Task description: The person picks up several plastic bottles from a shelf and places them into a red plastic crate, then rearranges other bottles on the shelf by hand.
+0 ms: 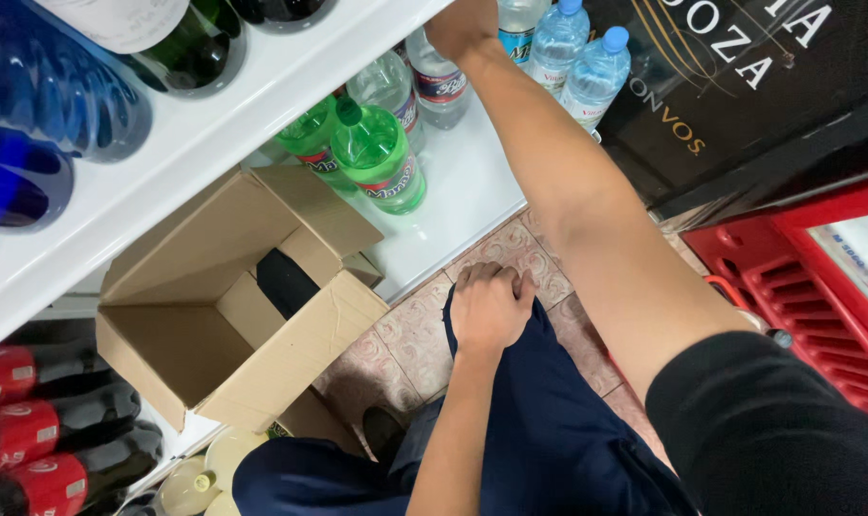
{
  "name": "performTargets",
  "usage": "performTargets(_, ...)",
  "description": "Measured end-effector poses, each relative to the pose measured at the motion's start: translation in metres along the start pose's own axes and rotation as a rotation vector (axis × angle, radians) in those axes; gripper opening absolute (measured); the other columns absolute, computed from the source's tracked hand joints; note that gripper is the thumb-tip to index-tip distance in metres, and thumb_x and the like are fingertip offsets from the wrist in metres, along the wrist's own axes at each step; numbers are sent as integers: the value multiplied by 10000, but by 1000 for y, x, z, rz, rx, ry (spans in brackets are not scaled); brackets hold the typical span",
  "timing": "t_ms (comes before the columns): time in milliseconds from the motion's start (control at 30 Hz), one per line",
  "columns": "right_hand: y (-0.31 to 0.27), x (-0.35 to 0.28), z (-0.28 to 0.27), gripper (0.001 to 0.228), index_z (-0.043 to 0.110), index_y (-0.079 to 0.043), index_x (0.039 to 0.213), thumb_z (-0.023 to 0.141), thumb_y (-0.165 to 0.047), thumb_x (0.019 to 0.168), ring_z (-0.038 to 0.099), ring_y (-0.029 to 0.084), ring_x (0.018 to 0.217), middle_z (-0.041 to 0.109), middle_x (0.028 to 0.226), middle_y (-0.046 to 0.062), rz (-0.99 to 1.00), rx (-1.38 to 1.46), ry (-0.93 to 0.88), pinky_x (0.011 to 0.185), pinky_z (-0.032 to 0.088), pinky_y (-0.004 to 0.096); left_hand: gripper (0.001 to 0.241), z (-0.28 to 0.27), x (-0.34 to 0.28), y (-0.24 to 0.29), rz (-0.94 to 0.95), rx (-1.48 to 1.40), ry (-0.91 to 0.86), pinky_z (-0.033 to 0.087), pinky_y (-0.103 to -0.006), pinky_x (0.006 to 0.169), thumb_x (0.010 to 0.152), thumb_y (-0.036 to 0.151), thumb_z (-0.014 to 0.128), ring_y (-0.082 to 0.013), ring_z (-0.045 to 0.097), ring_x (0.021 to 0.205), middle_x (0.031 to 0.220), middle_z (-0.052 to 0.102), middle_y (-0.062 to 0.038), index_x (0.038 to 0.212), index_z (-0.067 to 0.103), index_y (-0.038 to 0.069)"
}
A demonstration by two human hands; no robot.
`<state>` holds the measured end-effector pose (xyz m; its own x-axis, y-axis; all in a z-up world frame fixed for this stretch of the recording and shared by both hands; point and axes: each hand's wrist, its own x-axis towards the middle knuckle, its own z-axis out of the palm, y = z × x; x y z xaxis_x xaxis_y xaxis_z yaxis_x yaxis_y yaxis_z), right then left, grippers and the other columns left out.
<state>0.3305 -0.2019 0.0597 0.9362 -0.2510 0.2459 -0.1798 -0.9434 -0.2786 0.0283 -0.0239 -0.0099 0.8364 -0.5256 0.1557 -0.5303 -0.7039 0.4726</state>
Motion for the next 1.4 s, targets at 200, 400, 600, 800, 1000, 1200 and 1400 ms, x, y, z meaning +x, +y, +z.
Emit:
performTargets(200,13,0,-9,338,713,-126,1028,562,-428,1028,713,365,782,704,934,98,-2,-319,-13,554,536,440,392,3,1,1,5,0,28,509,-483,782,935,359,617,-366,654,768,727,686,-101,627,652,119)
performTargets(400,9,-13,-24,499,538,-69,1338,480,-502,1096,702,446,888,709,1002,210,92,-149,-236,647,576,504,437,5,-1,2,-9,-3,43,508,-484,773,972,388,583,-353,660,780,730,694,-94,642,674,116)
performTargets(600,8,-45,-36,459,371,-15,1378,572,-248,1037,627,473,651,659,771,209,22,153,-24,505,473,564,418,4,3,-4,-12,-24,35,515,-480,827,972,363,573,-357,663,801,751,708,-104,672,696,99)
performTargets(800,28,-82,-69,322,473,13,1174,593,-153,924,467,433,465,483,555,181,-154,104,69,398,317,522,402,5,4,-8,-27,-19,-13,533,-493,779,958,359,580,-348,672,858,783,701,-124,713,728,78)
performTargets(1000,64,-158,-125,115,606,-124,951,549,-199,885,404,305,445,439,461,76,-160,90,-33,511,329,463,347,3,2,-9,-55,-27,-55,483,-489,895,929,368,554,-349,670,952,872,729,-112,774,748,125)
performTargets(1200,69,-266,-226,171,679,-140,944,580,-278,942,546,392,501,518,464,83,-123,-4,2,616,446,463,294,0,-11,-19,-2,3,-39,471,-511,937,917,312,528,-380,662,972,887,738,-146,817,744,139)
performTargets(1400,79,-383,-336,171,653,-71,963,638,-220,1045,544,309,544,563,636,96,-162,-207,106,552,410,461,210,-7,-24,-24,158,-42,80,483,-502,900,911,331,636,-382,648,934,862,694,-110,818,726,166)
